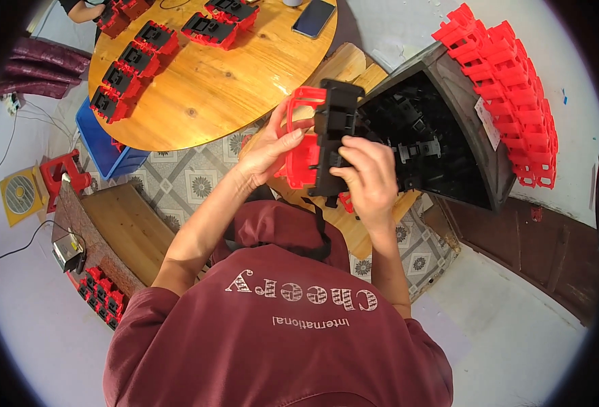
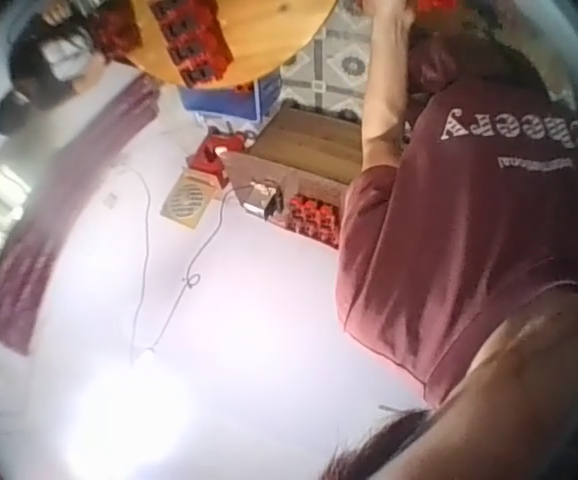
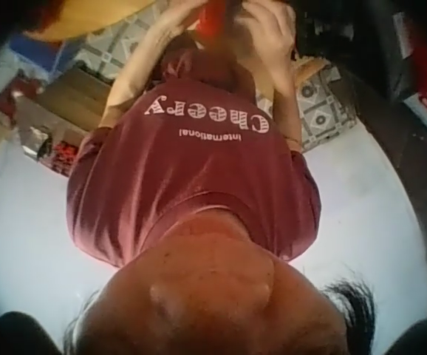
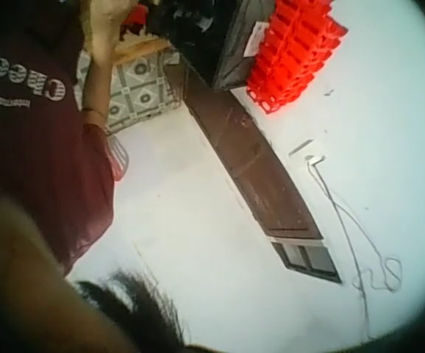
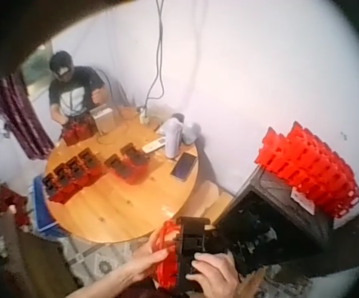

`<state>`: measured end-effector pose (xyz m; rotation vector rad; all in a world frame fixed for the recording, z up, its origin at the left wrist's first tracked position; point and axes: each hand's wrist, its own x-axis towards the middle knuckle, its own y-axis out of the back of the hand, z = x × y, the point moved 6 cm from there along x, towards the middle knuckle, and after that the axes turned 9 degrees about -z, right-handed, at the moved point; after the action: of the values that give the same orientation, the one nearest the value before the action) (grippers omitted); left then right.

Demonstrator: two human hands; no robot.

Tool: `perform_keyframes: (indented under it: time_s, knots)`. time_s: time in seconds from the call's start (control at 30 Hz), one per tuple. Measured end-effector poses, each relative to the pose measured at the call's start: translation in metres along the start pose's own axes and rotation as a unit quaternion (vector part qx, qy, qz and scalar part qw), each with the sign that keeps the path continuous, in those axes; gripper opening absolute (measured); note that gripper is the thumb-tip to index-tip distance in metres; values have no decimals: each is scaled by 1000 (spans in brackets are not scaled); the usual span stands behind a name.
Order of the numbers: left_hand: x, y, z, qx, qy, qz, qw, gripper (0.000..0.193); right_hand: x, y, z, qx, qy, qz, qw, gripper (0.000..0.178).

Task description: The person assembles red plastic parts and black plastic parts into assembled toys by hand on a table.

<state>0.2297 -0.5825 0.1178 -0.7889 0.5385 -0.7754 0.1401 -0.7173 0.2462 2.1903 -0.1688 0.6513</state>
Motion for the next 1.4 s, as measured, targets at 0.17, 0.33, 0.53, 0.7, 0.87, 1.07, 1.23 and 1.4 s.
perform_keyframes:
  time_s: [0.17, 0.33, 0.53, 0.7, 0.87, 1.07, 1.23, 1.4]
  knots:
    - [-3, -11, 8, 15, -31, -31, 999, 97, -8, -20, -3, -77, 35, -41, 996, 38]
    - [-3, -11, 9, 46, -43, -38, 997, 102, -11, -24, -7, -101, 42, -47, 993, 38]
    - [-3, -12, 13, 99, -34, -39, 994, 104, -12, -26, -13, -135, 39, -71, 987, 36]
    - [-9, -20, 16, 78, -41, -26, 996, 98, -12, -31, -16, -156, 34, -96, 982, 38]
    - [-8, -30, 14, 75, -23, -44, 996, 89, -4, -22, 33, 98, -207, 63, 971, 52]
    - [13, -14, -2, 190, -1, 64, 980, 62, 12, -58, 59, 179, -294, 19, 939, 38]
    - [19, -3, 6, 75, -74, 151, 983, 57, -9, -78, 91, 503, -369, -21, 781, 57]
    - [28, 12, 23, 53, -66, 128, 988, 56, -45, -82, 73, 596, -312, -40, 739, 68]
